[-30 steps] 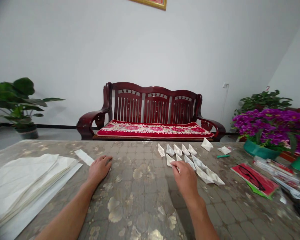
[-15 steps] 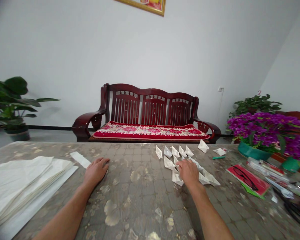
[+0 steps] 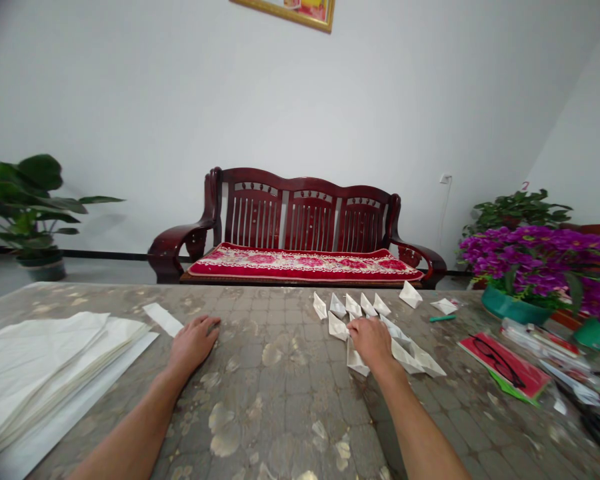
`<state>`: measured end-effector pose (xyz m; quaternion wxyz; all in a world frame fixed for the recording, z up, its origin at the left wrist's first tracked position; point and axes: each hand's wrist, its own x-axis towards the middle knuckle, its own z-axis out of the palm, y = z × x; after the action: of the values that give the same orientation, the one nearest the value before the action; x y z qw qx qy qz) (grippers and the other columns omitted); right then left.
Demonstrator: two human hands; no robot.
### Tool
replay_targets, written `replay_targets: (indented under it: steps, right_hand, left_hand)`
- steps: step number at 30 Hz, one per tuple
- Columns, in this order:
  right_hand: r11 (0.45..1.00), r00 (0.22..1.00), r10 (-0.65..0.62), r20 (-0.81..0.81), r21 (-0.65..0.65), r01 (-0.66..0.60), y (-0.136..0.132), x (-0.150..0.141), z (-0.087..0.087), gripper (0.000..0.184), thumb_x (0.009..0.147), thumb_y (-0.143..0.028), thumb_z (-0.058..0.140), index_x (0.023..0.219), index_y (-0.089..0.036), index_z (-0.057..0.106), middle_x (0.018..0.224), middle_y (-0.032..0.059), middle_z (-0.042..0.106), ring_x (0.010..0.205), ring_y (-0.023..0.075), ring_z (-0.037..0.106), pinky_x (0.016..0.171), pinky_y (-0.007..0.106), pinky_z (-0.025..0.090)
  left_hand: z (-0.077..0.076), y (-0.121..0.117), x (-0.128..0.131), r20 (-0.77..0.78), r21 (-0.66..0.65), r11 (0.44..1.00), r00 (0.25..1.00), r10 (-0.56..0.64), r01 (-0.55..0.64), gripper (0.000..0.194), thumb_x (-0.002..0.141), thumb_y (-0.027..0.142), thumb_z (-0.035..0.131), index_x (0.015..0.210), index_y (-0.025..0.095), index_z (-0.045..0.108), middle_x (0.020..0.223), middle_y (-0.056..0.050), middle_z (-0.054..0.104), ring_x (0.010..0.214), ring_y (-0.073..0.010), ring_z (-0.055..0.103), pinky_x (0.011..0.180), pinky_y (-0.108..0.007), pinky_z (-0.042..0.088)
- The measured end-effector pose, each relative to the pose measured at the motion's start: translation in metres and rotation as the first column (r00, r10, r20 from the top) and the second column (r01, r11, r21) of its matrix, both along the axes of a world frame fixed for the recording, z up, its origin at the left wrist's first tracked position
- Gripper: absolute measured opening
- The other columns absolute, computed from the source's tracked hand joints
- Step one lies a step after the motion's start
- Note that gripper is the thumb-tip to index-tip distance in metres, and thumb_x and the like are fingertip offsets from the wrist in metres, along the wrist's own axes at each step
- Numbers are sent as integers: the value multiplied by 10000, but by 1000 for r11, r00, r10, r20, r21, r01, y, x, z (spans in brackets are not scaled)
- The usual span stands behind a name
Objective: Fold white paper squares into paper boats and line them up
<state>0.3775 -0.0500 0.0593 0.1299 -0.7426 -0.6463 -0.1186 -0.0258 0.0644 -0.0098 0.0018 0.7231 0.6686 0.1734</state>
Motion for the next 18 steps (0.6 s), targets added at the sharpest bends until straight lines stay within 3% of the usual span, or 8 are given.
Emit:
replay_targets:
  steps: [4,8,11,14,16,18]
  right_hand:
    - [1000,1000,-16,-17,8,16,-1,-3,7,235,833,-220,545,834,-294,768,841,13,750,813,178,625,736,265,397]
    - [989,995,43,-90,143,-30,-8,-28,7,235,851,-236,528,910,-262,754,926,25,741,890,197,620,794,288,411]
    - [974,947,213,-238,129,-187,-9,-66,-11,252,842,-207,505,904,-249,746,900,22,736,860,191,632,784,291,439]
    - [945,843,325,-429,128,-300,-8,-105,-40,260,811,-190,499,880,-236,745,882,26,733,870,191,647,805,296,467]
    - [945,781,322,-536,128,-302,-7,-122,-57,269,804,-207,484,886,-225,740,877,32,729,832,189,657,774,295,487]
    - [955,773,290,-564,121,-269,-6,-129,-68,265,780,-229,491,878,-219,737,850,36,719,784,197,655,742,306,492]
  left_hand:
    - [0,1,-1,-3,-8,1000,1000,-16,16,388,902,287,420,1225,243,629,1304,-88,589,1179,-254,564,1007,-375,417]
    - [-1,3,-1,20,-4,1000,1000,-5,5,379,898,288,432,1217,245,633,1308,-88,587,1190,-254,557,1020,-378,408]
    - [1,1,-1,58,-3,1000,998,8,-8,363,891,271,449,1199,246,640,1303,-81,592,1189,-243,557,1025,-363,401]
    - [5,-3,0,144,-33,999,990,4,1,344,881,238,464,1168,237,655,1299,-82,593,1191,-239,551,1030,-355,391]
    - [8,-5,-1,155,-33,999,988,6,-1,345,871,226,482,1169,233,656,1301,-78,593,1204,-229,540,1038,-340,380]
    - [9,-7,-1,163,-35,999,987,16,-10,342,865,220,498,1166,239,661,1301,-72,596,1205,-215,538,1044,-323,370]
